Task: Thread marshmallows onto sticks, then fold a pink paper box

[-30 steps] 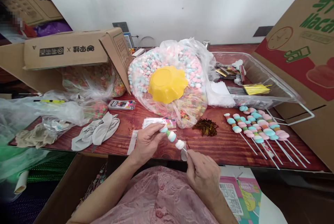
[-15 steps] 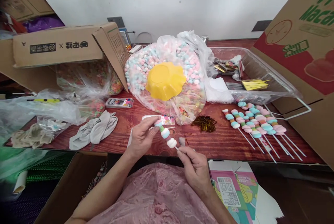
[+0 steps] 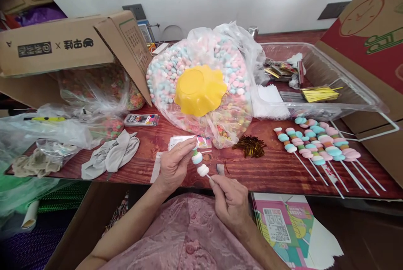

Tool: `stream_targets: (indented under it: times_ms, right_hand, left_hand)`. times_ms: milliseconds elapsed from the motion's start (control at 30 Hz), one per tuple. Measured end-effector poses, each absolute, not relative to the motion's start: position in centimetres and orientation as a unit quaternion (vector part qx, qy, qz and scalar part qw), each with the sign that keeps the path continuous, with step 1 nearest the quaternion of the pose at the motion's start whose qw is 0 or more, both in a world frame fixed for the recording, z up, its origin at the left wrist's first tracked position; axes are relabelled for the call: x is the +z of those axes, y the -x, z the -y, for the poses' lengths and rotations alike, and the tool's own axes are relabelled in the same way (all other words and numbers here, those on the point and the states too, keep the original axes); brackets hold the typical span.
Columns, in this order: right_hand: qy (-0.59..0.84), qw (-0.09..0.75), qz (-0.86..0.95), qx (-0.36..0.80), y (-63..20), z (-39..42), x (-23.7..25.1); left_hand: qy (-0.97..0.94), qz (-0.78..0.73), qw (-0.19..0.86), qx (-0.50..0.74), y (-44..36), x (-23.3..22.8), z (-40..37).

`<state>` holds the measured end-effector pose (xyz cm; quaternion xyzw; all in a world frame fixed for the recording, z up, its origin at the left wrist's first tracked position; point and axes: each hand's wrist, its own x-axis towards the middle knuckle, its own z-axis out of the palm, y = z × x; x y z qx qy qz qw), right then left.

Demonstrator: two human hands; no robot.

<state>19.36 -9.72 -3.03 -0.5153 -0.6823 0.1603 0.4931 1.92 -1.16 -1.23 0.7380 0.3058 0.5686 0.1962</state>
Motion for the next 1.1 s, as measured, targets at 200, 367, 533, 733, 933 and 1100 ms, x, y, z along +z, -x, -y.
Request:
stream_targets:
  times_ms: [200,367,533,733,933,1100]
  right_hand:
    - [0.616,0.537,0.511,0.266,-19.3,9.4,-3.4]
    - [0.603,0.517,0.556,0.247,-20.1,9.2,-2.9]
    - [0.573,0.409,0.619,0.348,-20.2,8.8,-3.6]
    - [0.602,0.493,0.513,0.363,-21.2,9.2,-4.0]
    - [0.66,0.557,0.396,0.313,-24.4,9.6,-4.0]
    - [0.627,0.604,0.341,0.354,-24.3,10.1,-4.7]
  left_hand:
    - [-0.736,-0.337,0.175,0.561,-3.0,-1.7,1.7]
    - [-0.723,-0.366,0.21,0.547,-2.9,-2.7,1.9]
    - [-0.723,-0.355,0.2,0.558,-3.1,-2.1,1.9]
    - [-0.729,-0.371,0.251,0.518,-3.0,-1.9,2.3]
    - [-0.72,-0.488,0.134,0.476,1.6,-1.9,0.6]
    - [-0.823,-0.527,0.044,0.208,2.1,-2.0,0.7]
